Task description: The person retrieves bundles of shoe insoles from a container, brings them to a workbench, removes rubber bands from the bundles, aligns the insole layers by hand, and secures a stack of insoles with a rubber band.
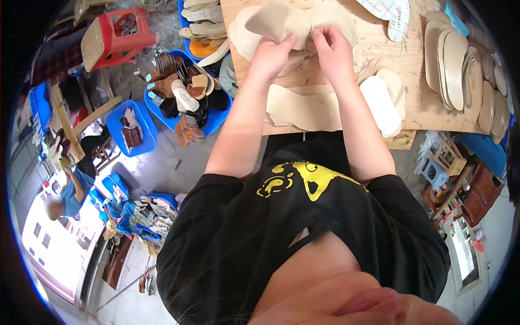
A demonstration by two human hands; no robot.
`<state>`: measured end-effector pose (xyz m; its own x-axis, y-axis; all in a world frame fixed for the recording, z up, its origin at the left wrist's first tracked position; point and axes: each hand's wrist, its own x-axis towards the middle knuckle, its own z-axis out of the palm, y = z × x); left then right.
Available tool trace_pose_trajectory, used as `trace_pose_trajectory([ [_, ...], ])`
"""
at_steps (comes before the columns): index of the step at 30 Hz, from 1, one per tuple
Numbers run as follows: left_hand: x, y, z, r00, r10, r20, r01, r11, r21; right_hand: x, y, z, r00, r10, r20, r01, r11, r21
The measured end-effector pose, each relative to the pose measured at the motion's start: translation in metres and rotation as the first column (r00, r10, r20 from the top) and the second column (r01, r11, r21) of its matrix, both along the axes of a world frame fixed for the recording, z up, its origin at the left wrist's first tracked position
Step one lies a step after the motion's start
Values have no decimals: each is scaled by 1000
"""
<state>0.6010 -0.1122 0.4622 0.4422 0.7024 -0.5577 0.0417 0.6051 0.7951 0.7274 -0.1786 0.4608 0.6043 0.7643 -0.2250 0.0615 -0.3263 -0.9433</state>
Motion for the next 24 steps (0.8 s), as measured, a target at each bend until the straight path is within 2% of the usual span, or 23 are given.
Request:
trace_pose_trajectory([
  [1,0,0,6,1000,6,27,-5,999,-51,0,-1,-1,999,29,24,-29,999,-32],
  [3,-2,0,6,999,-4,38,5,1000,-29,1,0,2,994,88,65,-81,992,-101],
  [6,-2,-2,0,999,6,32,-6,1000,4,-2,-1,19,985,134,105,-98,951,-293],
  [9,-2,-3,-2,999,36,30,-36,999,21,-1,-6,13,983,170,61,-151,960,-237],
  [13,-5,-3,-9,996,57,72,-63,995,81,-3,-12,-6,972,210,102,-185,959,-212],
  [16,-7,-3,-14,998,-13,56,6,992,126,-8,-13,-4,968,196,158,-164,967,-193],
  [18,-8,-3,-18,999,-50,5,47,964,260,-13,-14,5,965,176,192,-130,965,-228],
  [21,-10,-4,-20,989,-69,-132,115,917,382,-12,-14,7,991,28,-129,-49,985,-164],
  [24,-9,-5,-17,977,-44,-209,133,892,432,-9,-20,15,986,159,50,-148,973,-179],
])
